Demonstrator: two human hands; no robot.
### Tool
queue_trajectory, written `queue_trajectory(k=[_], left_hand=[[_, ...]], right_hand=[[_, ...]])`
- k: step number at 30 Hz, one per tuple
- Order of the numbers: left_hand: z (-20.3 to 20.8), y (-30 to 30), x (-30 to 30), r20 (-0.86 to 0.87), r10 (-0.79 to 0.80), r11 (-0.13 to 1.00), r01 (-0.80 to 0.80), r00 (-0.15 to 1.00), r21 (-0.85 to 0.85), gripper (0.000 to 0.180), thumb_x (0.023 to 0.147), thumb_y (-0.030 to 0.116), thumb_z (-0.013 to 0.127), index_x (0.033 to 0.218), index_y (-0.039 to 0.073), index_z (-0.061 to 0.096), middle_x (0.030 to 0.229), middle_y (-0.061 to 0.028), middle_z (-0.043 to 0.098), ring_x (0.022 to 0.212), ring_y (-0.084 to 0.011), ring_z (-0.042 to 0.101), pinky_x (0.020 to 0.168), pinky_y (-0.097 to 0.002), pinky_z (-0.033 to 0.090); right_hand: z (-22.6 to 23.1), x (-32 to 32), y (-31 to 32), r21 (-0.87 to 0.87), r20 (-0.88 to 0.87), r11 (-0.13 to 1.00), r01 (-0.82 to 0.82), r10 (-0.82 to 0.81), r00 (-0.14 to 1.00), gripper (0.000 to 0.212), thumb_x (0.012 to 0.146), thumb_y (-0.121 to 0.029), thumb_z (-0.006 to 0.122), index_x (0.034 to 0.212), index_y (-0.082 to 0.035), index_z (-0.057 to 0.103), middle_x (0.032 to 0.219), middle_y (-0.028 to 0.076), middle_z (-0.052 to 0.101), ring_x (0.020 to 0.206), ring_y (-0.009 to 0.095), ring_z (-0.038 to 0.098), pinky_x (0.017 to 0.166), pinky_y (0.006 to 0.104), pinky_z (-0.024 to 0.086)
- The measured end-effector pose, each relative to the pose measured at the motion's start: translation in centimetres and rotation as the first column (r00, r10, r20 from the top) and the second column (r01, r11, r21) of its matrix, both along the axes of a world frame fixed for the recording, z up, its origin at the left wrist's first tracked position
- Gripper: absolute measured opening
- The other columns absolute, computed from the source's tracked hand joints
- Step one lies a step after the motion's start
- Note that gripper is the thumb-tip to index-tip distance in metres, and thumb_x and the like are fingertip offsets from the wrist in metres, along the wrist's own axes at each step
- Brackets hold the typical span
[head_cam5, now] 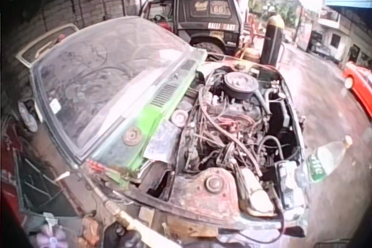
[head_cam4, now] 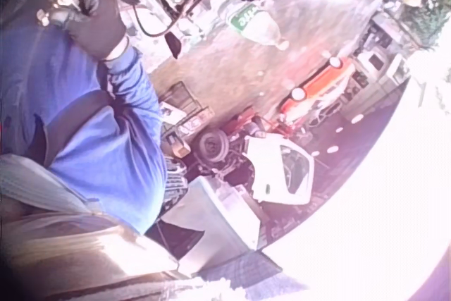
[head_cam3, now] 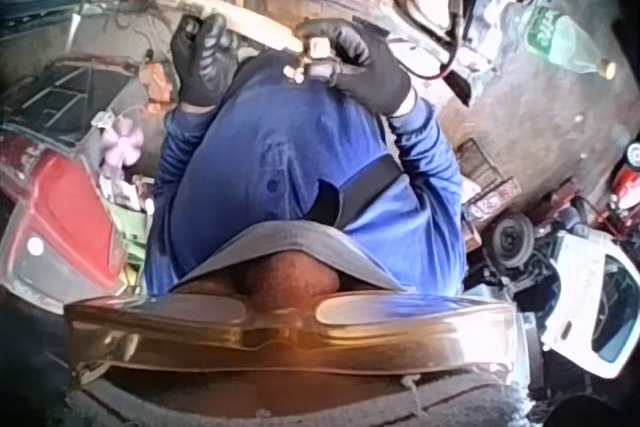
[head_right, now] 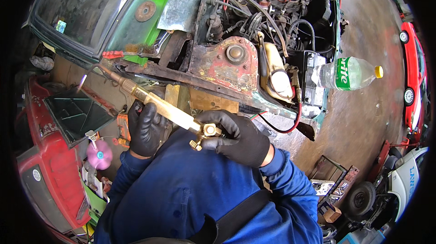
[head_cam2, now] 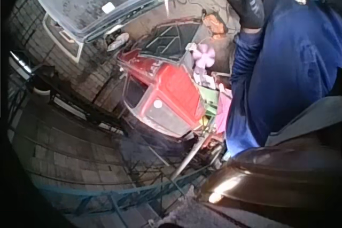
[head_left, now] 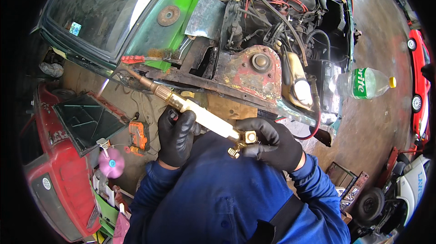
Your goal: The person uses a blowtorch to heat and cut a metal bracket on the front of a green car. They then use a hammer to remove the cut piece and inspect the area.
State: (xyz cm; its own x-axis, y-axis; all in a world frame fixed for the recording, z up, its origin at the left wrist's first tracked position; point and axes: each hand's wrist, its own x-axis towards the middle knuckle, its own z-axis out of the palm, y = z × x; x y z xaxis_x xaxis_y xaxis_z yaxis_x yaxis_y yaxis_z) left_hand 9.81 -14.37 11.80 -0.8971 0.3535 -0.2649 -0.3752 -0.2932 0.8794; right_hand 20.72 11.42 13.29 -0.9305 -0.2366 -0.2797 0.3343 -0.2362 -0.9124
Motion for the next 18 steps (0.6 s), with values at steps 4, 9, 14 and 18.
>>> queue_trajectory(k=[4, 9, 14, 18], left_hand=[[0.2, 2.5, 0.3, 0.026, -0.027, 0.998, 0.028, 0.999, -0.052, 0.023, 0.107, 0.022, 0.074, 0.121, 0.006, 0.064, 0.082, 0.0046, 0.052, 0.075, -0.0072, 0.050, 0.071, -0.0286, 0.044], [1.3, 5.7, -1.6, 0.032, -0.193, 0.972, 0.196, 0.981, -0.128, 0.024, 0.102, 0.011, 0.080, 0.117, 0.004, 0.063, 0.087, 0.0022, 0.060, 0.075, -0.0071, 0.058, 0.067, -0.0270, 0.050], [1.4, 8.9, -2.6, -0.059, -0.371, 0.899, 0.342, 0.927, -0.274, 0.043, 0.091, -0.001, 0.086, 0.131, 0.000, 0.070, 0.083, 0.0047, 0.060, 0.079, -0.0021, 0.057, 0.070, -0.0214, 0.049], [-1.7, 11.4, -2.6, -0.240, -0.534, 0.771, 0.350, 0.811, -0.532, 0.036, 0.092, 0.003, 0.088, 0.125, 0.000, 0.073, 0.091, 0.0014, 0.070, 0.084, -0.0032, 0.062, 0.073, -0.0231, 0.052]], right_hand=[[-0.6, 1.2, 2.5, -0.023, 0.018, 0.999, 0.023, -0.023, 1.000, 0.053, 0.101, -0.016, 0.083, 0.147, -0.003, 0.062, 0.137, 0.006, 0.071, 0.122, 0.014, 0.067, 0.107, 0.0331, 0.054], [-0.4, 3.3, 5.8, -0.083, 0.137, 0.974, 0.209, -0.196, 0.971, 0.049, 0.098, -0.014, 0.085, 0.141, -0.001, 0.066, 0.126, 0.008, 0.075, 0.103, 0.012, 0.070, 0.089, 0.0287, 0.057], [-0.9, 5.5, 8.6, 0.224, -0.054, 0.844, 0.488, -0.489, 0.871, 0.055, 0.091, -0.026, 0.088, 0.135, 0.003, 0.070, 0.121, 0.009, 0.076, 0.100, 0.013, 0.071, 0.084, 0.0290, 0.058], [0.0, 8.1, 11.4, 0.327, 0.115, 0.779, 0.535, -0.595, 0.795, 0.059, 0.086, -0.026, 0.088, 0.133, 0.003, 0.069, 0.117, 0.009, 0.076, 0.098, 0.015, 0.072, 0.085, 0.0298, 0.058]])
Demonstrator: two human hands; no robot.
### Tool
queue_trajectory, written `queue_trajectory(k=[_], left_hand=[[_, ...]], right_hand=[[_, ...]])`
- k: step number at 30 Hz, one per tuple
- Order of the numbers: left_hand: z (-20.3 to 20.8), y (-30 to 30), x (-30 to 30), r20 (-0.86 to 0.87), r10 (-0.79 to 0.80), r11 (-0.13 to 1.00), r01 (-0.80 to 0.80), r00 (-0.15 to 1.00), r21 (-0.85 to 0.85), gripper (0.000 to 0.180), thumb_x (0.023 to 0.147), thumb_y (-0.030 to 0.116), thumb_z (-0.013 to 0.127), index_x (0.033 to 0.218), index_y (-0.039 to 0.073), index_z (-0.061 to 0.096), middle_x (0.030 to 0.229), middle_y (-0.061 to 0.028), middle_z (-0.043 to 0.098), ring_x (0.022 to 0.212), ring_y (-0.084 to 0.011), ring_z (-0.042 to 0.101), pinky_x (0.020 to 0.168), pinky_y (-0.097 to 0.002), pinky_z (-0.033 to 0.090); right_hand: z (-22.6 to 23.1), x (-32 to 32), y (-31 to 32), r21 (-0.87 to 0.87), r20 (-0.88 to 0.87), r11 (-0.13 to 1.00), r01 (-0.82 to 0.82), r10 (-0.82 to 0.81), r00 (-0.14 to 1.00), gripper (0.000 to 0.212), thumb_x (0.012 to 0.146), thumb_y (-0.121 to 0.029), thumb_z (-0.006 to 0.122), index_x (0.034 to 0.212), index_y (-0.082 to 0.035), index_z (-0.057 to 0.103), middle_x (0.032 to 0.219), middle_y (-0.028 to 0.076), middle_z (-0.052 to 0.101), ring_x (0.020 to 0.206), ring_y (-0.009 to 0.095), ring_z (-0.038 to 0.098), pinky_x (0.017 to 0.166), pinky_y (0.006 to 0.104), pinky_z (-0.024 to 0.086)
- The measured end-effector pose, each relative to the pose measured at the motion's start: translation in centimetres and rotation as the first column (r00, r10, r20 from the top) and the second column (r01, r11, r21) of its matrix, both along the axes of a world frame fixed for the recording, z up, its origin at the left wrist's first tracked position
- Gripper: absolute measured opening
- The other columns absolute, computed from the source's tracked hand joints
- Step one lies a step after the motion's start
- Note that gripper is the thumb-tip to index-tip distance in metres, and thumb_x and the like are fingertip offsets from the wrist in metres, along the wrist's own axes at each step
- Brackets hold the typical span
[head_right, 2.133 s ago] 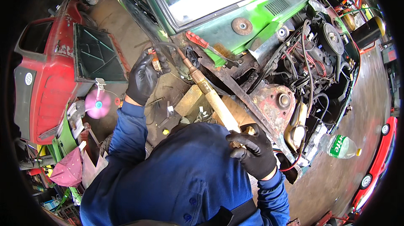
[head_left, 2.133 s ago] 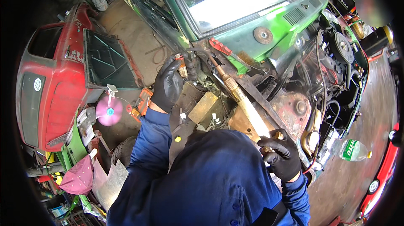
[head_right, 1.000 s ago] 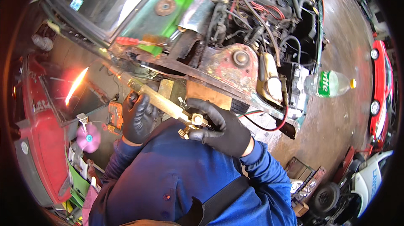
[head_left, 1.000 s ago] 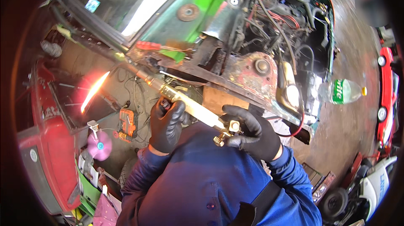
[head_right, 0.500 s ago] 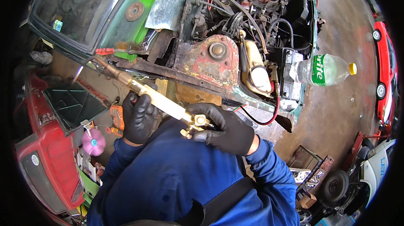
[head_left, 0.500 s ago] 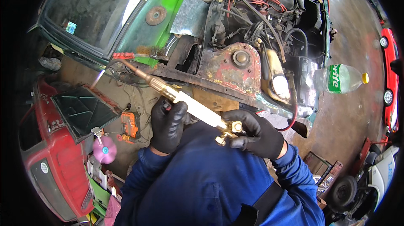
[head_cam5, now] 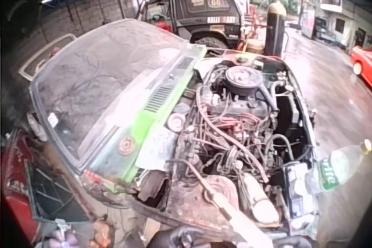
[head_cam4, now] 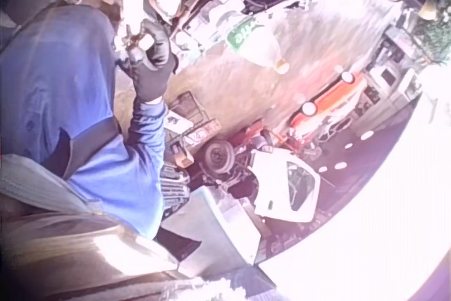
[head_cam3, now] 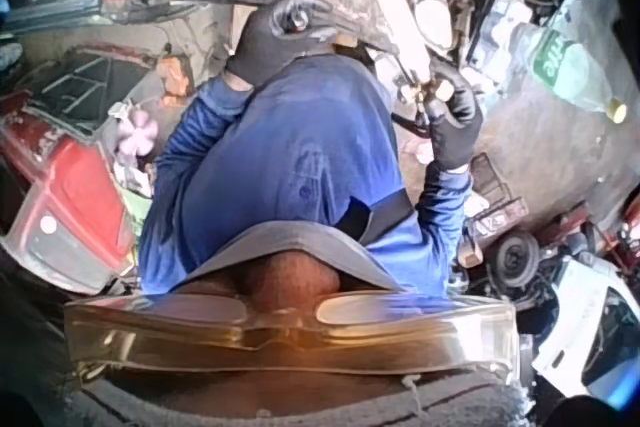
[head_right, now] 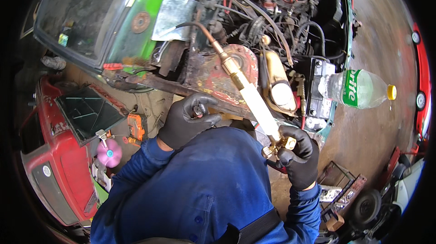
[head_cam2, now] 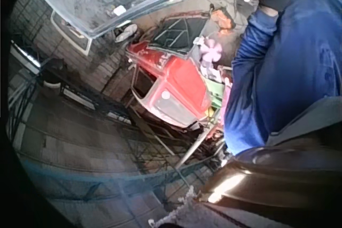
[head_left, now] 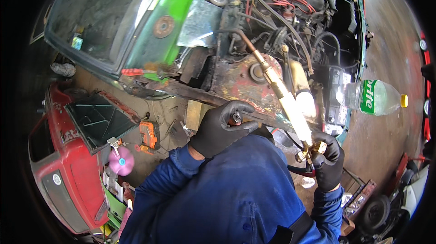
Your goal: The person uses a blowtorch to heat and cut a metal bracket on the front of a green car. They then use a hammer to remove the cut piece and inspect the area.
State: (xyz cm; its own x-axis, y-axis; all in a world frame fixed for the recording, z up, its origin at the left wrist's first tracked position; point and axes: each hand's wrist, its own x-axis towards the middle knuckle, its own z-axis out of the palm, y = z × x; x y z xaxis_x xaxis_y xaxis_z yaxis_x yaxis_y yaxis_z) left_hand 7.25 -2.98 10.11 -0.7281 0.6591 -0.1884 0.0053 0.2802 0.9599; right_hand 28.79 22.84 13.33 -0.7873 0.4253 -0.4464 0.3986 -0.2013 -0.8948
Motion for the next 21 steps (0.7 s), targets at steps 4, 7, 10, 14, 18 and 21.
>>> queue_trajectory(k=[4, 7, 10, 14, 18, 21], left_hand=[[-4.6, 2.7, -1.0, -0.250, -0.029, 0.996, 0.048, 0.968, 0.070, 0.034, 0.094, 0.005, 0.086, 0.126, 0.002, 0.074, 0.100, -0.0027, 0.074, 0.088, -0.0082, 0.068, 0.075, -0.0268, 0.055], [-7.3, 3.7, -3.0, -0.423, -0.076, 0.997, 0.077, 0.903, -0.014, 0.034, 0.091, 0.009, 0.086, 0.122, 0.005, 0.074, 0.099, -0.0118, 0.076, 0.084, -0.0295, 0.071, 0.079, -0.0418, 0.057], [-9.2, 4.4, -4.6, -0.560, -0.104, 0.995, 0.089, 0.822, -0.054, 0.036, 0.090, 0.010, 0.085, 0.123, 0.005, 0.073, 0.096, -0.0116, 0.074, 0.086, -0.0318, 0.070, 0.079, -0.0452, 0.055], [-10.8, 5.1, -5.4, -0.648, -0.114, 0.993, 0.086, 0.753, -0.075, 0.043, 0.089, 0.012, 0.086, 0.129, 0.006, 0.072, 0.101, -0.0118, 0.074, 0.086, -0.0324, 0.070, 0.077, -0.0456, 0.055], [-11.5, 5.5, -5.5, -0.665, -0.124, 0.992, 0.081, 0.736, -0.096, 0.054, 0.088, 0.012, 0.087, 0.139, 0.008, 0.070, 0.101, -0.0098, 0.074, 0.085, -0.0314, 0.069, 0.075, -0.0452, 0.055], [-11.4, 5.6, -5.7, -0.648, -0.196, 0.979, 0.104, 0.736, -0.178, 0.061, 0.088, 0.015, 0.087, 0.146, 0.011, 0.069, 0.106, -0.0079, 0.075, 0.081, -0.0298, 0.066, 0.073, -0.0450, 0.053]], right_hand=[[0.0, 0.8, 0.9, -0.050, 0.067, 0.987, 0.153, -0.150, 0.986, 0.065, 0.081, -0.017, 0.092, 0.137, 0.003, 0.066, 0.119, 0.009, 0.074, 0.103, 0.016, 0.072, 0.094, 0.0328, 0.059], [-0.2, 0.1, 1.1, -0.038, 0.139, 0.978, 0.205, -0.198, 0.970, 0.067, 0.077, -0.005, 0.093, 0.138, 0.003, 0.065, 0.119, 0.009, 0.073, 0.104, 0.017, 0.072, 0.096, 0.0341, 0.059], [-0.4, -0.9, 1.2, -0.074, 0.199, 0.970, 0.231, -0.212, 0.957, 0.067, 0.075, 0.005, 0.090, 0.137, 0.004, 0.064, 0.122, 0.009, 0.073, 0.108, 0.018, 0.072, 0.099, 0.0345, 0.058], [-1.1, -2.4, 1.9, -0.036, 0.291, 0.988, 0.153, -0.136, 0.947, 0.069, 0.077, 0.003, 0.093, 0.139, 0.006, 0.063, 0.128, 0.012, 0.072, 0.111, 0.020, 0.072, 0.100, 0.0376, 0.059], [-2.1, -4.0, 2.2, -0.075, 0.320, 0.995, 0.072, -0.045, 0.946, 0.070, 0.078, 0.007, 0.094, 0.141, 0.006, 0.062, 0.133, 0.016, 0.072, 0.116, 0.025, 0.074, 0.103, 0.0416, 0.061], [-2.6, -5.3, 2.6, -0.133, 0.321, 0.991, 0.009, 0.034, 0.946, 0.067, 0.082, 0.010, 0.091, 0.142, 0.004, 0.062, 0.135, 0.017, 0.070, 0.120, 0.028, 0.074, 0.104, 0.0423, 0.062]])
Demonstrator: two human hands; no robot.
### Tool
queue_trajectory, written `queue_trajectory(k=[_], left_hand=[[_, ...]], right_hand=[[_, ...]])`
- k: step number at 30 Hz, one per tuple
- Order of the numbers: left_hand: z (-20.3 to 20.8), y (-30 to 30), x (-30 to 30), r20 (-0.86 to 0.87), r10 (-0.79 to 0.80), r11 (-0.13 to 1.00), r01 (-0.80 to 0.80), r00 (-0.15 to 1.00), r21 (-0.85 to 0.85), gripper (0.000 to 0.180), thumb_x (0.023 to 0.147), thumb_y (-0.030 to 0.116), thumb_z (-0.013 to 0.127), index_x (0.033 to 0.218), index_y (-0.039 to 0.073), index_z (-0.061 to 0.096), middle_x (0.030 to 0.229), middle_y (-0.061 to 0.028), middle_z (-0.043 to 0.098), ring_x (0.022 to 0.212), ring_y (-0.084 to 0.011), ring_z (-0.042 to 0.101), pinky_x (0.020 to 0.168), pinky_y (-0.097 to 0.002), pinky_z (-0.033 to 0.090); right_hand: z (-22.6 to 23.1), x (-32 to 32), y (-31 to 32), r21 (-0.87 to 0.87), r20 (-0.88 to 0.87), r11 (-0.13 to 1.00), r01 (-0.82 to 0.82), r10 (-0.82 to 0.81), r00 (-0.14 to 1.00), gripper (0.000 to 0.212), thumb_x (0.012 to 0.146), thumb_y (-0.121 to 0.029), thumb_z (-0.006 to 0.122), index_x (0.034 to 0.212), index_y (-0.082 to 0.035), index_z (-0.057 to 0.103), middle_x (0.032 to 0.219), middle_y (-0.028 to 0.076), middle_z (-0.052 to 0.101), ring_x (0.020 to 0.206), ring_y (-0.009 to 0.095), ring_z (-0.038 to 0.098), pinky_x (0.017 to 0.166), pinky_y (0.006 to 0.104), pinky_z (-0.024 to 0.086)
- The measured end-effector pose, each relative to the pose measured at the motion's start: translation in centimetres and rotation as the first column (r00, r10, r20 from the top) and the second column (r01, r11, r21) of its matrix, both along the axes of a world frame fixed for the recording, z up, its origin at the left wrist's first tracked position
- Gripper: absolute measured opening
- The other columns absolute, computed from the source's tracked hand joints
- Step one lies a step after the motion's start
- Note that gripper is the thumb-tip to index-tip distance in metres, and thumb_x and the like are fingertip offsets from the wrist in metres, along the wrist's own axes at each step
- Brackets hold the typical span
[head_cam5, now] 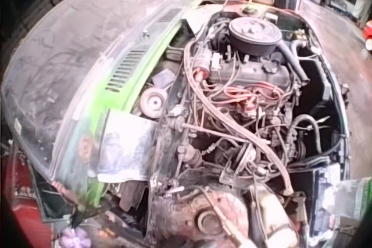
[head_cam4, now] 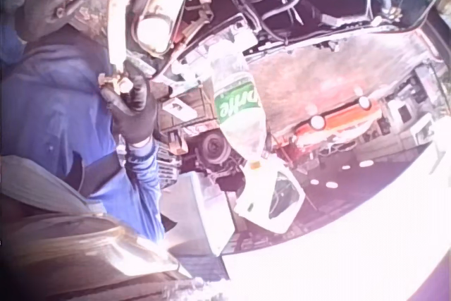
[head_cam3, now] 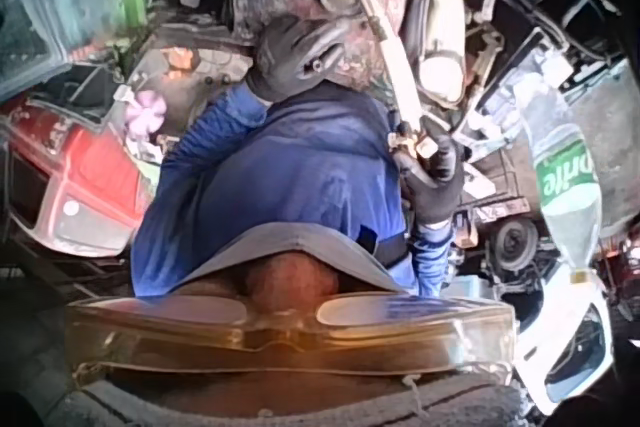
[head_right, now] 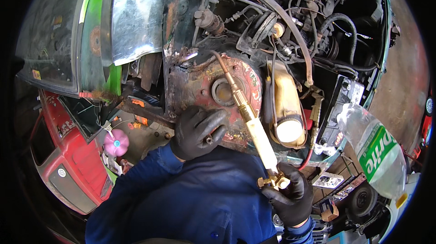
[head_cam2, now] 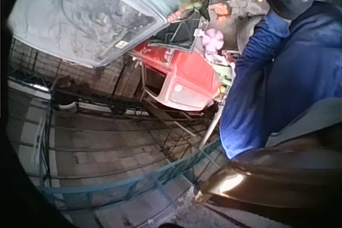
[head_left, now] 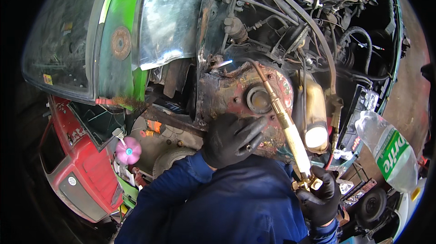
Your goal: The person uses a blowtorch to heat and cut a metal bracket on the front of a green car. They then use a hammer to remove the cut piece and inspect the area.
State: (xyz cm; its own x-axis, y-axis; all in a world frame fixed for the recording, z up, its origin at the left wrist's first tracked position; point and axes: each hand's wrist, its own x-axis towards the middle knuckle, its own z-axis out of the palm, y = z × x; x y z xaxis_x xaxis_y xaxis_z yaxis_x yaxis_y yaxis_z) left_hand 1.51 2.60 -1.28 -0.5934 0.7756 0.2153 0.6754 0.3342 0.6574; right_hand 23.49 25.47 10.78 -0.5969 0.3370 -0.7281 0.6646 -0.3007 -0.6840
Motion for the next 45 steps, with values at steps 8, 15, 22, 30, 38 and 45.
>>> queue_trajectory(k=[8, 15, 22, 30, 38, 45], left_hand=[[0.4, 0.3, -0.4, 0.065, -0.055, 0.988, 0.064, 0.996, -0.138, 0.056, 0.090, 0.015, 0.085, 0.141, 0.008, 0.063, 0.122, -0.0111, 0.078, 0.089, -0.0294, 0.073, 0.079, -0.0473, 0.057], [0.6, 0.2, -0.8, 0.134, -0.067, 0.982, 0.090, 0.989, -0.168, 0.063, 0.090, 0.019, 0.088, 0.145, 0.009, 0.060, 0.125, -0.0128, 0.077, 0.093, -0.0310, 0.075, 0.079, -0.0481, 0.058], [-0.1, 0.0, -0.6, 0.123, -0.046, 0.990, 0.062, 0.991, -0.128, 0.060, 0.091, 0.026, 0.086, 0.146, 0.013, 0.069, 0.130, -0.0058, 0.073, 0.086, -0.0255, 0.067, 0.077, -0.0450, 0.055], [0.5, 0.0, -0.6, 0.130, -0.053, 0.987, 0.072, 0.990, -0.147, 0.058, 0.089, 0.021, 0.089, 0.141, 0.012, 0.066, 0.123, -0.0110, 0.074, 0.098, -0.0316, 0.073, 0.083, -0.0484, 0.058], [0.3, 0.3, -0.5, 0.096, -0.022, 0.993, 0.033, 0.995, -0.113, 0.057, 0.091, 0.021, 0.087, 0.144, 0.013, 0.070, 0.128, -0.0090, 0.074, 0.088, -0.0261, 0.071, 0.080, -0.0451, 0.058], [0.1, 0.3, -0.5, 0.095, -0.019, 0.995, 0.028, 0.995, -0.096, 0.056, 0.091, 0.019, 0.086, 0.143, 0.010, 0.067, 0.120, -0.0101, 0.077, 0.088, -0.0279, 0.073, 0.080, -0.0466, 0.058]], right_hand=[[-0.7, -2.8, 1.6, -0.001, 0.043, 0.996, -0.088, 0.088, 0.995, 0.066, 0.076, 0.004, 0.095, 0.135, 0.003, 0.066, 0.122, 0.015, 0.075, 0.109, 0.024, 0.076, 0.096, 0.0404, 0.063], [-0.7, -4.2, 3.6, 0.194, 0.015, 0.909, -0.369, 0.373, 0.928, 0.067, 0.073, -0.014, 0.105, 0.129, 0.000, 0.072, 0.113, 0.017, 0.078, 0.099, 0.024, 0.079, 0.082, 0.0383, 0.064], [-0.9, -5.7, 4.0, 0.207, 0.014, 0.845, -0.492, 0.501, 0.865, 0.072, 0.069, -0.018, 0.106, 0.129, 0.002, 0.072, 0.112, 0.018, 0.077, 0.100, 0.025, 0.077, 0.087, 0.0399, 0.062], [-0.7, -5.8, 3.6, 0.306, 0.010, 0.802, -0.513, 0.536, 0.844, 0.067, 0.069, -0.014, 0.106, 0.126, 0.001, 0.073, 0.108, 0.016, 0.078, 0.095, 0.026, 0.078, 0.084, 0.0404, 0.062], [-1.3, -5.6, 3.3, 0.412, -0.022, 0.740, -0.532, 0.591, 0.806, 0.069, 0.068, -0.023, 0.106, 0.127, -0.008, 0.073, 0.103, 0.013, 0.080, 0.087, 0.030, 0.080, 0.071, 0.0413, 0.062], [-1.4, -5.4, 3.2, 0.466, -0.031, 0.696, -0.546, 0.629, 0.777, 0.070, 0.070, -0.027, 0.105, 0.128, -0.008, 0.072, 0.100, 0.012, 0.079, 0.084, 0.030, 0.079, 0.072, 0.0430, 0.062]])
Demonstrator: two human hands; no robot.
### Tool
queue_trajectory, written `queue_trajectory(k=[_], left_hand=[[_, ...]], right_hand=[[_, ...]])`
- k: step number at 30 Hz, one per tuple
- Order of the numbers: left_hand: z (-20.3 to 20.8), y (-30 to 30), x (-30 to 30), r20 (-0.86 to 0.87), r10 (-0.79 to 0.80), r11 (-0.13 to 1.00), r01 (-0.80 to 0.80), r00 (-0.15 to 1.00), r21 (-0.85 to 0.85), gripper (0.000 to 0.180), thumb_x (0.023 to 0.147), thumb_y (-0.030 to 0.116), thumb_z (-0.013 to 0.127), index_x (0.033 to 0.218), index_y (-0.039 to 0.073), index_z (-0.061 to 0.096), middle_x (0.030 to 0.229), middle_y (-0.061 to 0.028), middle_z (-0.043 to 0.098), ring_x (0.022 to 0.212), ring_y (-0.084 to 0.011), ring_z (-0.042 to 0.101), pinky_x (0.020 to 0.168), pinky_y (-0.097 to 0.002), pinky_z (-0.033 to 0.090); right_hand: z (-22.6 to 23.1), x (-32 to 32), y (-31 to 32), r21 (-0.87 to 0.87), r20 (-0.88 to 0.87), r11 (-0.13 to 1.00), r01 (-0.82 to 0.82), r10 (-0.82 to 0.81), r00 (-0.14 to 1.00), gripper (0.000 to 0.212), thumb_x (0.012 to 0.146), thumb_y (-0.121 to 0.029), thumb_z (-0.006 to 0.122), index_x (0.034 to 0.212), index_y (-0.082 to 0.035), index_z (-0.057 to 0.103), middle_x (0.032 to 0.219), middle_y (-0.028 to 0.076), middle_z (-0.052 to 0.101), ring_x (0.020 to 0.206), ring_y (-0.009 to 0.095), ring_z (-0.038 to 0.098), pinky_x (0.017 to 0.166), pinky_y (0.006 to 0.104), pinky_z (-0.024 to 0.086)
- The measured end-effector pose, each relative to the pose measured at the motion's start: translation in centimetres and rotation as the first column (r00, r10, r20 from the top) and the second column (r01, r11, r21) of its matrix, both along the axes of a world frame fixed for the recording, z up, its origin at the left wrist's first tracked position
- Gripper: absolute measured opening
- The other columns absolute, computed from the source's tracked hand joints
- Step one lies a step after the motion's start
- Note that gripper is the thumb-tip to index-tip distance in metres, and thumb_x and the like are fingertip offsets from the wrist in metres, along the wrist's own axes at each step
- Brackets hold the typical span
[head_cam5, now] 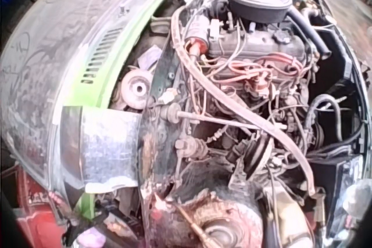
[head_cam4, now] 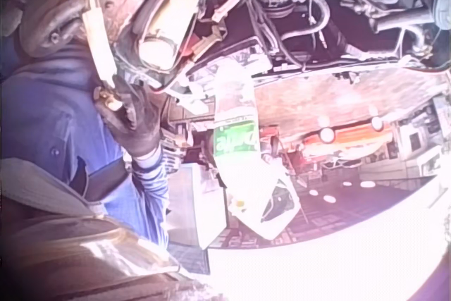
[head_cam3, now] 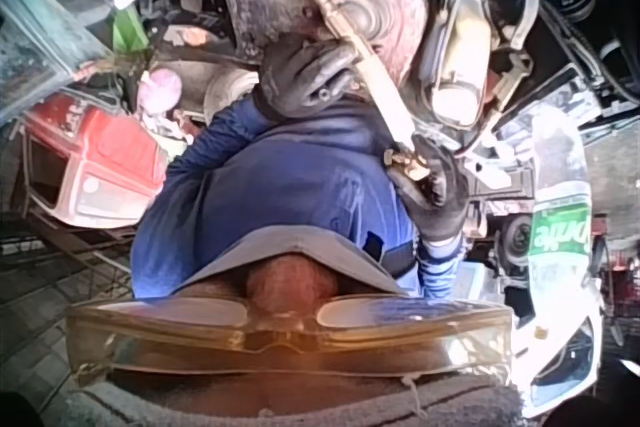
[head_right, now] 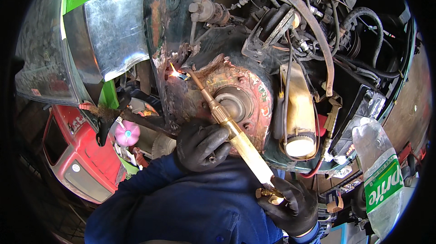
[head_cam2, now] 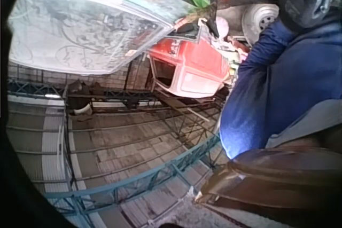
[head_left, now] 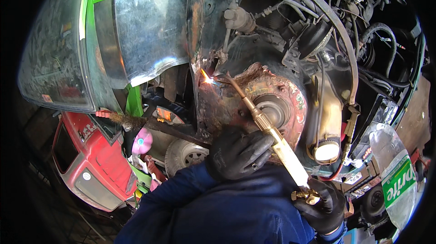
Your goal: The person uses a blowtorch to heat and cut a metal bracket on the front of a green car. They then use a hammer to remove the cut piece and inspect the area.
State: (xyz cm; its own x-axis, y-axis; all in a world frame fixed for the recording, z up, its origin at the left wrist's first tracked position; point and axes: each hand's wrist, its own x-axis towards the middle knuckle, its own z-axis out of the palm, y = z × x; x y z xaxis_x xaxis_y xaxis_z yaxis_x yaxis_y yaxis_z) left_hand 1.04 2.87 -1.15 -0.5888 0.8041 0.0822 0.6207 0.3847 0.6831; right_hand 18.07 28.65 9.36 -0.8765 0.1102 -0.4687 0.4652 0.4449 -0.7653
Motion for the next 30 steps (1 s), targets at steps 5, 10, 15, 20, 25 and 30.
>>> queue_trajectory(k=[5, 10, 15, 20, 25, 30], left_hand=[[0.07, -0.31, -0.02, 0.037, -0.025, 1.000, 0.026, 0.999, -0.012, 0.064, 0.091, 0.014, 0.083, 0.148, 0.007, 0.058, 0.116, -0.0150, 0.077, 0.090, -0.0332, 0.074, 0.079, -0.0490, 0.058], [-0.13, -0.20, -0.05, 0.015, -0.018, 0.999, 0.017, 1.000, 0.041, 0.063, 0.091, 0.013, 0.083, 0.148, 0.006, 0.058, 0.114, -0.0150, 0.077, 0.086, -0.0328, 0.074, 0.076, -0.0472, 0.058], [-0.08, -0.16, -0.09, 0.011, -0.018, 1.000, 0.018, 1.000, 0.025, 0.062, 0.091, 0.013, 0.083, 0.147, 0.006, 0.059, 0.113, -0.0152, 0.077, 0.083, -0.0327, 0.074, 0.074, -0.0468, 0.058], [-0.14, -0.24, -0.03, 0.012, -0.007, 0.999, 0.007, 1.000, 0.031, 0.061, 0.090, 0.013, 0.084, 0.145, 0.006, 0.060, 0.114, -0.0149, 0.076, 0.084, -0.0324, 0.073, 0.075, -0.0468, 0.058], [-0.01, -0.35, 0.22, 0.028, 0.017, 1.000, -0.018, 0.999, 0.008, 0.060, 0.092, 0.020, 0.086, 0.146, 0.011, 0.062, 0.124, -0.0106, 0.076, 0.094, -0.0284, 0.074, 0.085, -0.0467, 0.057], [0.05, -0.40, 0.14, 0.031, 0.018, 1.000, -0.018, 0.999, 0.010, 0.061, 0.091, 0.018, 0.087, 0.145, 0.010, 0.062, 0.123, -0.0108, 0.076, 0.094, -0.0291, 0.074, 0.085, -0.0466, 0.058]], right_hand=[[-0.11, 0.05, 0.06, 0.011, 0.010, 1.000, -0.016, 0.016, 1.000, 0.071, 0.070, -0.030, 0.104, 0.130, -0.009, 0.071, 0.101, 0.011, 0.079, 0.083, 0.030, 0.079, 0.075, 0.0453, 0.062], [-0.16, 0.20, -0.03, 0.019, -0.008, 1.000, -0.025, 0.025, 1.000, 0.073, 0.071, -0.031, 0.104, 0.131, -0.009, 0.070, 0.103, 0.011, 0.079, 0.083, 0.030, 0.079, 0.073, 0.0440, 0.062], [-0.36, 0.08, -0.10, 0.017, -0.062, 1.000, -0.020, 0.021, 0.998, 0.073, 0.071, -0.027, 0.104, 0.133, -0.009, 0.069, 0.104, 0.011, 0.080, 0.082, 0.029, 0.079, 0.069, 0.0419, 0.061], [-0.47, -0.08, -0.03, -0.008, -0.051, 1.000, -0.014, 0.013, 0.999, 0.072, 0.072, -0.025, 0.104, 0.133, -0.008, 0.069, 0.103, 0.012, 0.079, 0.080, 0.028, 0.079, 0.066, 0.0396, 0.061], [-0.67, 0.10, 0.28, -0.034, -0.080, 0.999, -0.013, 0.010, 0.997, 0.074, 0.072, -0.026, 0.104, 0.134, -0.006, 0.070, 0.100, 0.013, 0.079, 0.080, 0.027, 0.078, 0.065, 0.0383, 0.060], [-0.67, 0.24, 0.49, -0.049, -0.085, 0.999, -0.012, 0.008, 0.996, 0.074, 0.071, -0.028, 0.104, 0.133, -0.005, 0.073, 0.100, 0.012, 0.080, 0.079, 0.026, 0.077, 0.065, 0.0383, 0.060]])
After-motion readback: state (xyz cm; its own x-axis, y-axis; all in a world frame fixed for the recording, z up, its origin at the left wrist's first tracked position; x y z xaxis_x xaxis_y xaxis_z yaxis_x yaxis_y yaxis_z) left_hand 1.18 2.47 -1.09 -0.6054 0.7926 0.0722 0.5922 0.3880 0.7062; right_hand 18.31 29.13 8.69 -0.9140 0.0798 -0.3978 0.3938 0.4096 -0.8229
